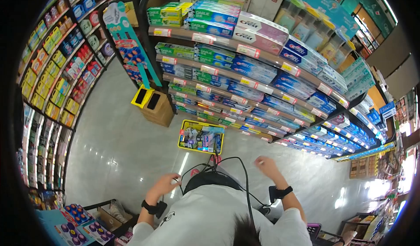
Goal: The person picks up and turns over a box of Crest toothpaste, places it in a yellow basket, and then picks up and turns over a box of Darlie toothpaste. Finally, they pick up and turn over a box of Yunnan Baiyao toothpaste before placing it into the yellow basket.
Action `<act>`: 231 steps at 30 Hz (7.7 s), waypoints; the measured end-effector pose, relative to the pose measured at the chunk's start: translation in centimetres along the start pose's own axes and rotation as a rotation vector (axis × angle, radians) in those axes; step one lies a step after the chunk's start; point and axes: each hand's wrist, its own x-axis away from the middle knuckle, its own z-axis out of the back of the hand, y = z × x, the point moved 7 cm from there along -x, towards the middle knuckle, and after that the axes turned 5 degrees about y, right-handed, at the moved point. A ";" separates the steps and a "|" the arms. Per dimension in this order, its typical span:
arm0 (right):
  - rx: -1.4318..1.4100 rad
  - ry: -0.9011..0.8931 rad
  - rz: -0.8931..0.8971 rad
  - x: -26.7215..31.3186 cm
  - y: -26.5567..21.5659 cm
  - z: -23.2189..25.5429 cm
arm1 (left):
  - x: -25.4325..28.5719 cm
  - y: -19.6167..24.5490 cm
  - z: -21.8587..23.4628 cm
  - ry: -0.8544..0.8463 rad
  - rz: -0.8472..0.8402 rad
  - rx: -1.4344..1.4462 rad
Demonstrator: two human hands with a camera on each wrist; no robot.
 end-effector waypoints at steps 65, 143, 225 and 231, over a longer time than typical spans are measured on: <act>-0.066 -0.899 0.086 -18.1 -10.3 -14.2 | -20.3 -5.0 11.5 -0.570 -0.023 -0.485; 0.202 0.215 0.207 -34.1 -32.3 -14.7 | -44.3 -3.3 28.5 -0.436 -0.844 -0.315; -0.527 1.117 0.039 8.5 -33.3 -6.1 | -20.4 15.5 17.3 -0.890 -0.271 0.713; -0.956 0.994 -0.004 2.9 -34.1 -8.1 | -24.3 15.5 21.9 -0.868 -0.428 0.512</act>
